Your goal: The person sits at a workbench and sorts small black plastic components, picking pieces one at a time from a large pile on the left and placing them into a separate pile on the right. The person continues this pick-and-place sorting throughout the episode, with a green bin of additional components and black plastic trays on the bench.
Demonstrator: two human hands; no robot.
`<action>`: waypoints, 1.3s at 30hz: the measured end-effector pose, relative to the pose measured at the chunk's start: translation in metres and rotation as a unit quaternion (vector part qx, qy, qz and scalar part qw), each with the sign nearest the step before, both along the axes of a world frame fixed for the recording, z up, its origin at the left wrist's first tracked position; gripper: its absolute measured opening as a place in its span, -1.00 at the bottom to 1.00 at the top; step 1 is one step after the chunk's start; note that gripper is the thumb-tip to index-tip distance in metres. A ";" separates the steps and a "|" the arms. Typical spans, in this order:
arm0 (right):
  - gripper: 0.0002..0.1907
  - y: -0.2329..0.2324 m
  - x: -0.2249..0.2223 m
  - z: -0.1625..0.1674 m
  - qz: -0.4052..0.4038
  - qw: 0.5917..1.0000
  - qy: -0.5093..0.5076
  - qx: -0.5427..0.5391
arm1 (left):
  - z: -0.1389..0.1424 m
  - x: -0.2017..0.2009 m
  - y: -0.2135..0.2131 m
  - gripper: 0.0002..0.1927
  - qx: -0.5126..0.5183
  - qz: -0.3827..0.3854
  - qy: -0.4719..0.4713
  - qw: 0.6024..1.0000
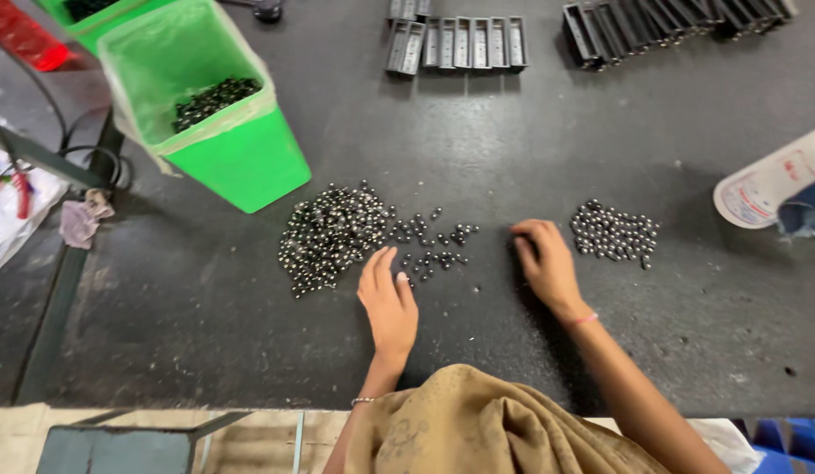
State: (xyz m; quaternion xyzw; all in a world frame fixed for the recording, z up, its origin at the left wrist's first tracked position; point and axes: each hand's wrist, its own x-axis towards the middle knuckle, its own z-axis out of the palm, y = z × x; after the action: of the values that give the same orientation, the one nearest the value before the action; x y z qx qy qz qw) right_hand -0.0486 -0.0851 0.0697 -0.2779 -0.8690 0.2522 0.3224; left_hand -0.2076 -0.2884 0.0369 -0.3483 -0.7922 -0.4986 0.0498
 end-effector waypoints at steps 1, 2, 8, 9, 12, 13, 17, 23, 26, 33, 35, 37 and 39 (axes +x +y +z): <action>-0.81 -0.001 -0.007 0.000 0.009 1.000 0.007 -0.014 | 0.000 0.000 0.001 -0.56 0.006 0.001 -0.008 1.000; -0.79 -0.001 -0.014 0.002 0.020 0.999 0.013 -0.026 | -0.001 -0.001 0.003 -0.56 0.012 0.003 -0.016 1.000; -0.53 0.002 -0.047 0.016 0.203 0.977 -0.015 -0.072 | -0.003 -0.003 0.006 -0.60 0.029 0.004 -0.029 0.999; -0.52 0.003 -0.052 0.017 0.219 0.974 -0.021 -0.062 | -0.004 -0.004 0.005 -0.60 0.028 0.005 -0.031 0.999; -0.56 0.004 -0.060 0.017 0.248 0.967 -0.046 -0.024 | -0.005 -0.003 0.004 -0.60 0.029 0.006 -0.036 0.999; -0.62 0.004 -0.062 0.016 0.248 0.967 -0.055 -0.006 | -0.005 -0.004 0.003 -0.61 0.030 0.006 -0.033 0.999; -0.72 0.008 -0.055 0.012 0.207 0.976 -0.058 0.009 | -0.005 -0.004 0.001 -0.62 0.036 0.010 -0.030 0.999; -0.51 0.019 -0.025 0.009 0.131 0.984 -0.046 -0.113 | -0.006 -0.006 -0.001 -0.62 0.040 0.006 -0.034 0.999; -0.44 0.021 -0.021 0.011 0.163 0.978 -0.014 -0.130 | -0.006 -0.007 -0.002 -0.63 0.038 0.004 -0.037 0.999; -0.54 -0.002 -0.043 0.013 0.202 0.978 -0.049 0.003 | -0.004 -0.008 -0.007 -0.65 0.040 0.003 -0.044 0.998; -0.59 -0.010 -0.058 0.015 0.211 0.975 -0.062 0.032 | -0.003 -0.008 -0.008 -0.65 0.040 0.003 -0.044 0.998; -0.67 -0.015 -0.071 0.018 0.236 0.968 -0.076 0.039 | -0.002 -0.008 -0.010 -0.65 0.039 0.003 -0.043 0.998; -0.73 -0.017 -0.082 0.023 0.253 0.962 -0.095 0.044 | 0.000 -0.009 -0.011 -0.66 0.040 0.003 -0.045 0.998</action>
State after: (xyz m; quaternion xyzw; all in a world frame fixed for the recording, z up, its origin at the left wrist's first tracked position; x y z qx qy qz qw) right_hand -0.1308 -0.1026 0.0923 -0.0571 -0.9479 0.2592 0.1762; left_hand -0.2169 -0.2994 0.0365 -0.3211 -0.7739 -0.5451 0.0298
